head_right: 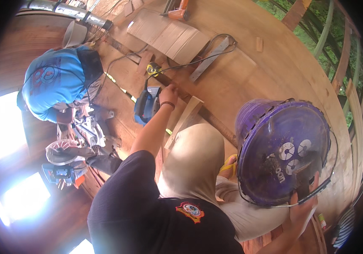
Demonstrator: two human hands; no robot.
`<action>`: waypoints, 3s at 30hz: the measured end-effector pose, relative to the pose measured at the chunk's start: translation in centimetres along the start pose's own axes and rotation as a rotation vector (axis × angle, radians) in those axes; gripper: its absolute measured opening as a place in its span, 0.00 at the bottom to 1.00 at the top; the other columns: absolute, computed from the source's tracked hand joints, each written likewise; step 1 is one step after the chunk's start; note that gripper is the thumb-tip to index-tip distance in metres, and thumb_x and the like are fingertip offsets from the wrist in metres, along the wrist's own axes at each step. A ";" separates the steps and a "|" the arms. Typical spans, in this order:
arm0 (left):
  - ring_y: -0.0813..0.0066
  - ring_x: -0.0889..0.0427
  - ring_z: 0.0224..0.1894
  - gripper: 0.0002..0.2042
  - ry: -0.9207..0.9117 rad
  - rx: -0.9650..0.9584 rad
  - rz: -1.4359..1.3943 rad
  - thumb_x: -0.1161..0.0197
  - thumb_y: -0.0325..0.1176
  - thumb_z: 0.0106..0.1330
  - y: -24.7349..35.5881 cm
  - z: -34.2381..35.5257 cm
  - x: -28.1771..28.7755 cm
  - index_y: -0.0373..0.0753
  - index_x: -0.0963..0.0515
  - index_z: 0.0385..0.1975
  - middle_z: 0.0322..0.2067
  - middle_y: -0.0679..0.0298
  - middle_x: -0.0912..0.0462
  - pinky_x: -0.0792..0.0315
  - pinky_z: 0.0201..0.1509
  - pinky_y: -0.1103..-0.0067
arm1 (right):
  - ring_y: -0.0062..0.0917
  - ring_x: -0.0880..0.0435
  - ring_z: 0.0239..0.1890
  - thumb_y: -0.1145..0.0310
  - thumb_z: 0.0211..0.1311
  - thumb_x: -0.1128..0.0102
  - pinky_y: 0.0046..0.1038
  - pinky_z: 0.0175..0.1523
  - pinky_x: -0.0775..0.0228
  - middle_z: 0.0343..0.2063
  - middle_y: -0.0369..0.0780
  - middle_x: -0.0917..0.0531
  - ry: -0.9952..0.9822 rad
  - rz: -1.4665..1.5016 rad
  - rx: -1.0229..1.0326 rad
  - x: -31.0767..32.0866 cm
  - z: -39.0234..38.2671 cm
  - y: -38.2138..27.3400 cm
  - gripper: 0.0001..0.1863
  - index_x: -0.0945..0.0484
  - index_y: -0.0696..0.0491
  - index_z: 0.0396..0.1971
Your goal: The person fits wooden planks into a curved wall frame, uses a hammer to tap them into place, and secures them with a nail gun. The person also uses a chisel to trim a small piece of wood and a tape measure to check dimensions.
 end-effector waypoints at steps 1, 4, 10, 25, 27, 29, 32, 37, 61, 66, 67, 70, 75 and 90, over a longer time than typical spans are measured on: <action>0.59 0.13 0.41 0.11 -0.011 0.030 -0.296 0.39 0.37 0.72 0.2 -0.6 0.9 0.38 0.16 0.43 0.35 0.62 0.14 0.20 0.47 0.66 | 0.41 0.16 0.50 0.81 0.54 0.45 0.36 0.58 0.27 0.52 0.55 0.18 -0.005 -0.005 -0.009 1.1 -0.2 0.2 0.41 0.37 0.55 0.73; 0.68 0.13 0.34 0.12 -0.062 0.189 -0.989 0.38 0.37 0.74 0.5 -3.5 3.6 0.34 0.18 0.46 0.30 0.64 0.16 0.18 0.40 0.74 | 0.40 0.16 0.46 0.80 0.58 0.46 0.35 0.54 0.26 0.48 0.51 0.18 0.018 0.005 0.021 5.1 -0.9 1.1 0.39 0.38 0.55 0.74; 0.73 0.15 0.28 0.14 -0.291 0.474 -1.289 0.38 0.38 0.76 -0.6 -9.6 5.8 0.32 0.20 0.47 0.29 0.63 0.18 0.19 0.33 0.78 | 0.22 0.23 0.28 0.69 0.68 0.46 0.23 0.37 0.27 0.36 0.43 0.22 -0.217 0.701 -0.010 10.3 -5.4 0.7 0.13 0.28 0.62 0.47; 0.48 0.15 0.41 0.09 0.147 -0.061 -0.580 0.35 0.38 0.65 -2.9 -13.1 -2.1 0.40 0.13 0.35 0.38 0.52 0.14 0.22 0.47 0.61 | 0.14 0.23 0.26 0.80 0.65 0.44 0.21 0.33 0.30 0.32 0.37 0.19 -0.529 0.493 0.217 -11.9 -8.0 -17.7 0.08 0.24 0.60 0.42; 0.48 0.15 0.41 0.09 0.150 -0.060 -0.579 0.34 0.36 0.64 -2.9 -13.3 -2.5 0.39 0.14 0.35 0.37 0.52 0.14 0.22 0.47 0.61 | 0.20 0.21 0.27 0.75 0.71 0.45 0.26 0.35 0.26 0.31 0.40 0.19 -0.554 0.599 0.288 -16.3 -6.6 -18.6 0.06 0.27 0.59 0.44; 0.49 0.16 0.40 0.07 0.190 -0.069 -0.602 0.33 0.35 0.63 -3.0 -13.4 -3.1 0.39 0.15 0.34 0.35 0.53 0.15 0.22 0.46 0.61 | 0.20 0.21 0.29 0.71 0.75 0.45 0.26 0.38 0.26 0.31 0.37 0.19 -0.480 0.490 0.378 -21.9 -4.6 -18.7 0.06 0.26 0.58 0.43; 0.50 0.16 0.39 0.06 0.324 -0.109 -0.648 0.32 0.32 0.62 -3.1 -13.8 -4.3 0.39 0.16 0.34 0.34 0.55 0.16 0.22 0.44 0.62 | 0.21 0.20 0.28 0.69 0.72 0.40 0.30 0.37 0.25 0.30 0.37 0.18 -0.351 0.227 0.303 -30.7 -1.9 -17.3 0.13 0.25 0.57 0.51; 0.53 0.16 0.39 0.05 0.413 -0.133 -0.773 0.31 0.28 0.60 -3.2 -14.2 -5.9 0.39 0.17 0.34 0.35 0.57 0.17 0.22 0.43 0.64 | 0.57 0.17 0.48 0.67 0.66 0.40 0.48 0.51 0.25 0.45 0.58 0.17 -0.224 0.063 0.443 -38.4 -1.3 -14.4 0.24 0.30 0.59 0.59; 0.54 0.19 0.37 0.05 0.383 -0.238 -0.797 0.30 0.28 0.56 -3.2 -13.6 -6.2 0.39 0.21 0.29 0.31 0.58 0.20 0.22 0.40 0.64 | 0.56 0.17 0.41 0.67 0.69 0.40 0.48 0.45 0.25 0.40 0.57 0.17 -0.027 0.121 0.623 -44.2 1.7 -14.8 0.20 0.32 0.62 0.54; 0.54 0.18 0.36 0.04 0.411 -0.243 -0.802 0.30 0.29 0.58 -3.4 -13.7 -6.4 0.39 0.19 0.29 0.31 0.57 0.19 0.22 0.37 0.64 | 0.55 0.17 0.37 0.68 0.68 0.39 0.46 0.41 0.26 0.36 0.56 0.18 -0.069 0.261 0.530 -43.9 0.9 -14.1 0.21 0.32 0.65 0.54; 0.54 0.18 0.36 0.04 0.400 -0.239 -0.805 0.30 0.29 0.58 -3.4 -13.6 -6.5 0.39 0.19 0.29 0.31 0.57 0.19 0.23 0.38 0.64 | 0.56 0.17 0.38 0.68 0.69 0.39 0.47 0.41 0.26 0.36 0.57 0.18 -0.035 0.244 0.578 -44.2 0.9 -14.2 0.21 0.32 0.64 0.54; 0.54 0.18 0.36 0.04 0.375 -0.222 -0.809 0.30 0.29 0.58 -3.5 -13.5 -6.6 0.39 0.19 0.29 0.31 0.57 0.19 0.23 0.38 0.64 | 0.59 0.18 0.40 0.65 0.70 0.41 0.51 0.43 0.27 0.37 0.59 0.18 -0.056 0.071 0.558 -45.4 1.3 -14.1 0.23 0.33 0.64 0.56; 0.53 0.18 0.36 0.05 0.347 -0.225 -0.789 0.30 0.30 0.58 -3.4 -13.5 -6.5 0.39 0.20 0.29 0.31 0.56 0.19 0.22 0.38 0.64 | 0.59 0.18 0.44 0.66 0.70 0.42 0.51 0.45 0.26 0.42 0.62 0.19 -0.073 0.141 0.580 -45.4 1.2 -13.9 0.23 0.33 0.64 0.58; 0.53 0.20 0.38 0.06 0.351 -0.213 -0.775 0.32 0.28 0.57 -3.2 -13.7 -6.6 0.37 0.24 0.28 0.31 0.56 0.22 0.23 0.41 0.62 | 0.60 0.17 0.42 0.65 0.70 0.42 0.52 0.43 0.25 0.40 0.62 0.18 -0.167 0.054 0.523 -45.0 1.7 -15.6 0.24 0.35 0.65 0.56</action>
Point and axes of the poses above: each hand's wrist, its own z-axis towards the middle knuckle, its own x-axis out of the back of the hand, y = z × x, the point moved 3 cm from there along z, towards the middle knuckle
